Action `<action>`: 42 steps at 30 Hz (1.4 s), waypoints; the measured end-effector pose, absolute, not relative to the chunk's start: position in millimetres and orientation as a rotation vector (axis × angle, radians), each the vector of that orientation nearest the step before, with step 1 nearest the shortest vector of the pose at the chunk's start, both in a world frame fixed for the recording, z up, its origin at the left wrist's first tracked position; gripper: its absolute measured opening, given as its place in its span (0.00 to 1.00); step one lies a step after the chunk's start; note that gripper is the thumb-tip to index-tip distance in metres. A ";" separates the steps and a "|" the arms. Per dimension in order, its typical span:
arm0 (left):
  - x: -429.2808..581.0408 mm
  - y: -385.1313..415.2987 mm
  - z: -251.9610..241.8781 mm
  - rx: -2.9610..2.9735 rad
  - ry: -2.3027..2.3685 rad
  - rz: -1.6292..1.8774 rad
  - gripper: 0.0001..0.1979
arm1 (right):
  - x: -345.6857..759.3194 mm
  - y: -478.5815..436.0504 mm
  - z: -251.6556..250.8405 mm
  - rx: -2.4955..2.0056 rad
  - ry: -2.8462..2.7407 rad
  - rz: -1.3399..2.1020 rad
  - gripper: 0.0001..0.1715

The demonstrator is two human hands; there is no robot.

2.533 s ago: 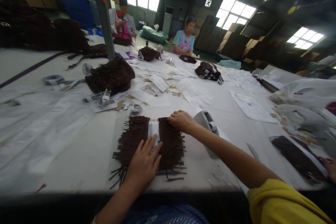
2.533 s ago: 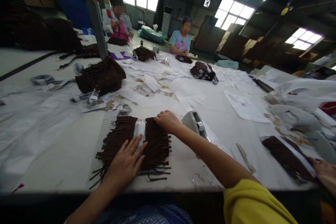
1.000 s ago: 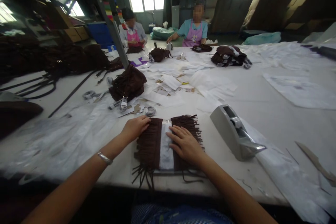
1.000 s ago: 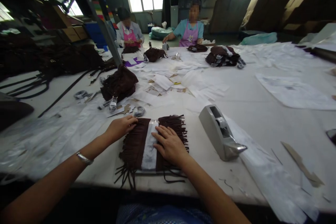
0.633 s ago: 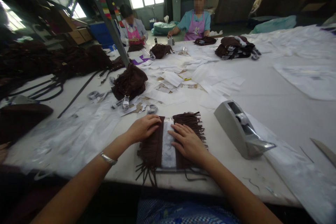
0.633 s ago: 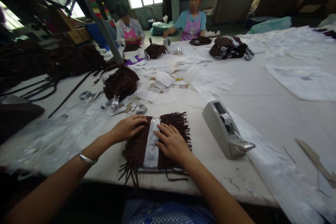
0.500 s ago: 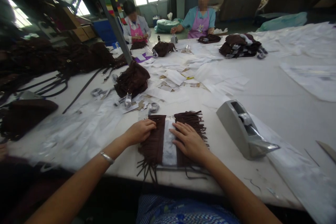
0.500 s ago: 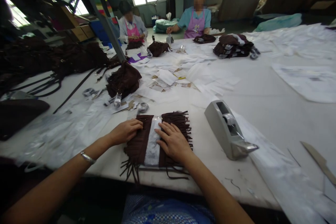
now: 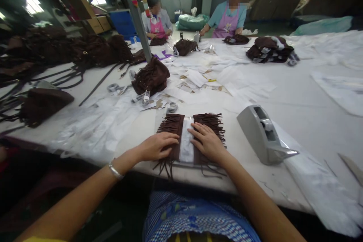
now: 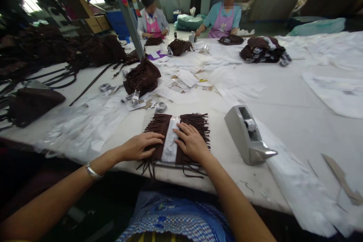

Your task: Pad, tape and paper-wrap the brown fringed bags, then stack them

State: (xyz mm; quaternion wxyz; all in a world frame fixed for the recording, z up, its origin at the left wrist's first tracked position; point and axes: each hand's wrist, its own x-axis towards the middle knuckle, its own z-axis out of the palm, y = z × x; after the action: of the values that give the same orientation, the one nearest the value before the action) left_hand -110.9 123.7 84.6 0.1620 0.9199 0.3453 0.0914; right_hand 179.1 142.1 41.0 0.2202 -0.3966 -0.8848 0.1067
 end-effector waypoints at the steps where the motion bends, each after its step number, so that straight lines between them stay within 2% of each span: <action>1: -118.2 120.5 80.2 2.625 1.054 0.277 0.18 | 181.1 142.5 42.0 -1.083 -2.454 0.307 0.25; 4: -145.6 110.4 73.6 2.590 1.316 0.374 0.19 | 190.3 137.0 50.3 -1.040 -2.425 0.331 0.24; 7: -142.1 90.1 77.2 2.560 1.423 0.513 0.18 | 198.3 116.2 65.6 -0.954 -2.368 0.317 0.18; 13: -89.1 45.6 62.3 2.828 0.946 0.515 0.17 | 208.5 66.2 68.2 -0.781 -2.534 0.285 0.08; 15: -105.4 42.1 48.5 2.883 0.990 0.572 0.17 | 226.4 58.5 57.1 -0.864 -2.517 0.219 0.09; 18: -154.8 41.3 35.8 2.855 1.294 0.583 0.17 | 267.1 50.0 44.8 -1.108 -2.395 0.118 0.11; 23: -170.5 29.5 47.8 2.644 1.803 0.664 0.14 | 284.3 30.8 51.2 -1.519 -1.986 -0.010 0.12; 26: -121.3 25.4 54.4 2.605 1.620 0.799 0.14 | 240.0 22.5 58.7 -1.372 -2.075 0.154 0.14; 28: -91.3 28.1 52.2 2.623 1.524 0.797 0.14 | 208.0 21.6 58.6 -1.325 -2.177 0.221 0.20; 30: -77.6 33.1 45.5 2.633 1.492 0.795 0.13 | 189.1 24.2 54.9 -1.340 -2.235 0.217 0.19; 34: -97.4 39.6 28.7 2.620 1.527 0.750 0.13 | 199.6 34.9 48.3 -1.369 -2.317 0.215 0.09; 38: -134.3 39.9 24.0 2.587 1.670 0.714 0.14 | 238.0 41.9 53.2 -1.635 -2.341 0.122 0.08; 42: -145.8 35.0 39.2 2.524 1.850 0.776 0.14 | 260.0 44.8 69.5 -1.843 -2.228 0.006 0.10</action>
State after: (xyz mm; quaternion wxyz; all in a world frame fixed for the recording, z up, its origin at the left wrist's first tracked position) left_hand -145.8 35.0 39.2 -0.0412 0.7821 0.5733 0.2405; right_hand 260.0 44.8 69.5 0.1249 -0.6324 -0.7645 0.0022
